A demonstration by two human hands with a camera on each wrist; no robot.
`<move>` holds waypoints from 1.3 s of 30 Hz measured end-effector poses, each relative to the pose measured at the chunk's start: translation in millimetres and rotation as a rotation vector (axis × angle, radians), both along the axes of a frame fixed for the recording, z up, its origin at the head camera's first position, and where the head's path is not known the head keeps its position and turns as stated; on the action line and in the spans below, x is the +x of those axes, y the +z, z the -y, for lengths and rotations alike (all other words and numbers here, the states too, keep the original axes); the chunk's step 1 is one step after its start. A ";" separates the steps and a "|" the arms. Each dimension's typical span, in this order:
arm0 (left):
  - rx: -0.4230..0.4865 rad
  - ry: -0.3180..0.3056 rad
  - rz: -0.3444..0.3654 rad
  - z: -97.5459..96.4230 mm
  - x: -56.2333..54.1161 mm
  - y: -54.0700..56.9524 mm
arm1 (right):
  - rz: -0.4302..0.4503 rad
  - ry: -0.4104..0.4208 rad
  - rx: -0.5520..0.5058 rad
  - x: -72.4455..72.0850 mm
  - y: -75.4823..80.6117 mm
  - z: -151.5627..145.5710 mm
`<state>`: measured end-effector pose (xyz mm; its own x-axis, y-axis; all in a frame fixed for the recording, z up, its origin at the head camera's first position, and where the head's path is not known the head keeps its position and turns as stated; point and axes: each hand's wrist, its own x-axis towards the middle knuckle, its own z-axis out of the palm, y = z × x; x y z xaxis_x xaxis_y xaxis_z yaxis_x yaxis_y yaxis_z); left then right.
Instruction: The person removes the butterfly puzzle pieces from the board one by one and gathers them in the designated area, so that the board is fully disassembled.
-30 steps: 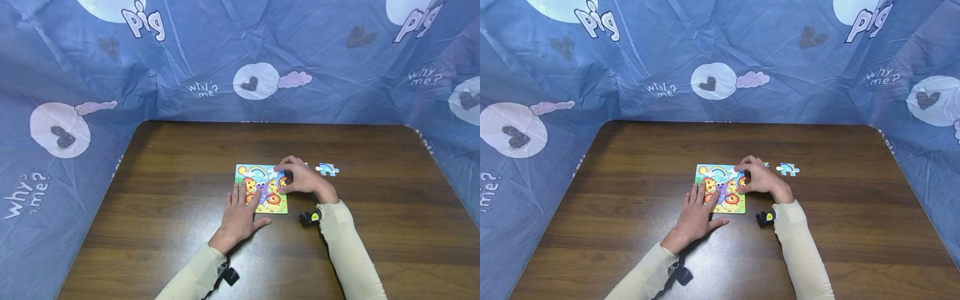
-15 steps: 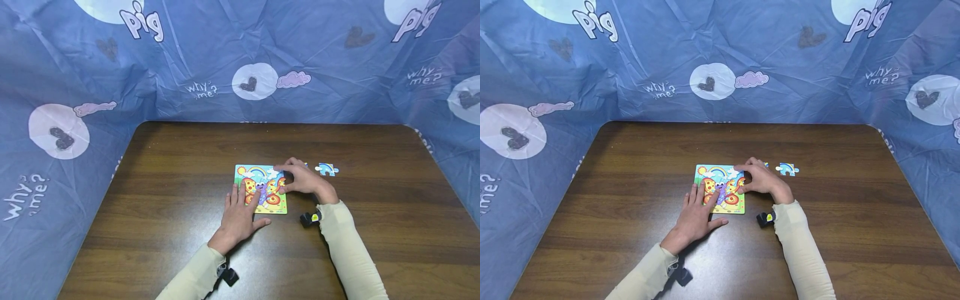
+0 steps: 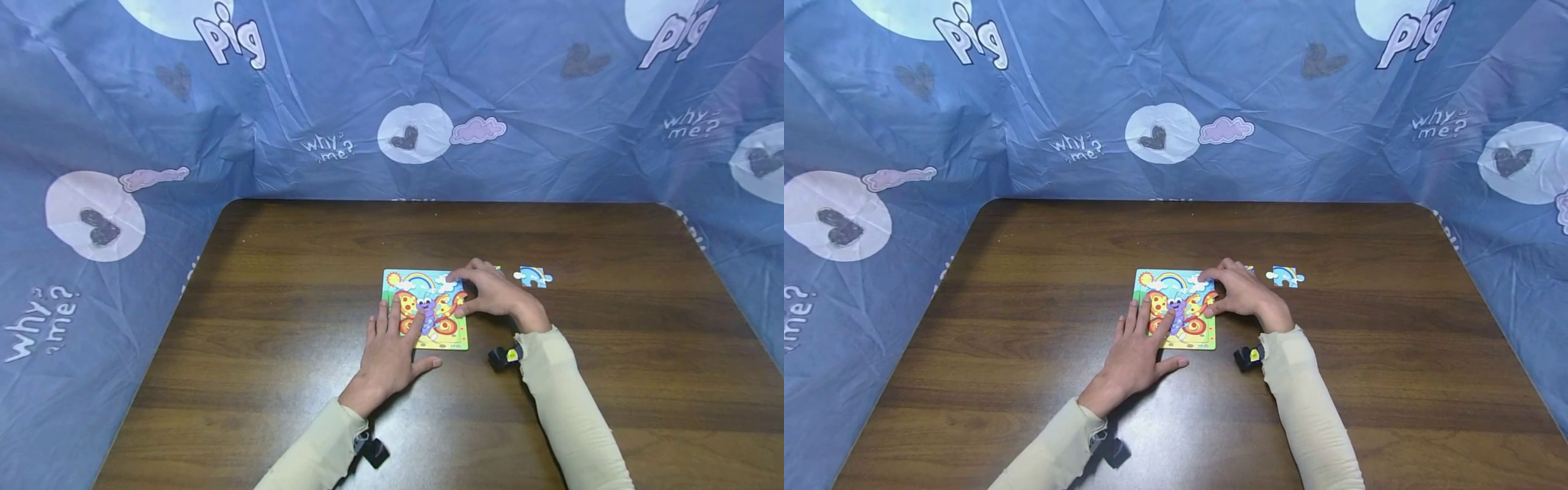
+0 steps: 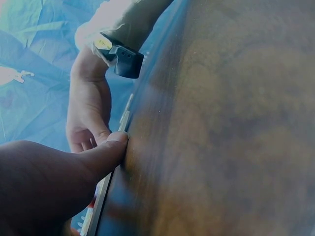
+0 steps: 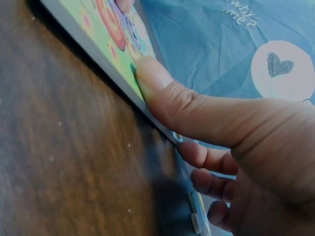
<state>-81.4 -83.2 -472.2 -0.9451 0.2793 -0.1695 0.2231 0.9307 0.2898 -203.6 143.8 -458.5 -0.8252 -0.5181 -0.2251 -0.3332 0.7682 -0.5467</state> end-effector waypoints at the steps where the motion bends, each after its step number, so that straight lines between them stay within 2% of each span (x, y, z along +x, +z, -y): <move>1: -0.002 -0.001 0.000 0.1 0.1 0.1 | 0.000 -0.009 -0.002 -0.1 0.0 0.4; 14: -0.014 -0.003 -0.019 0.0 0.4 0.0 | -0.110 -0.108 -0.060 -0.8 0.7 1.1; 26: -0.001 -0.002 -0.019 0.9 0.4 -1.7 | -0.213 -0.176 -0.127 2.0 6.9 -14.8; 32: -0.003 -0.004 -0.029 1.4 0.5 -3.0 | -0.252 -0.207 -0.118 3.5 8.5 -27.4; 39: 0.000 -0.005 -0.031 1.3 1.0 -1.3 | -0.254 -0.230 -0.087 4.1 10.7 -48.2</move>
<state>-80.4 -84.5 -473.5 -0.9486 0.2837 -0.1403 0.2361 0.9296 0.2831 -199.4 192.1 -447.9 -0.9463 -0.3208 0.0396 -0.2911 0.7928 -0.5354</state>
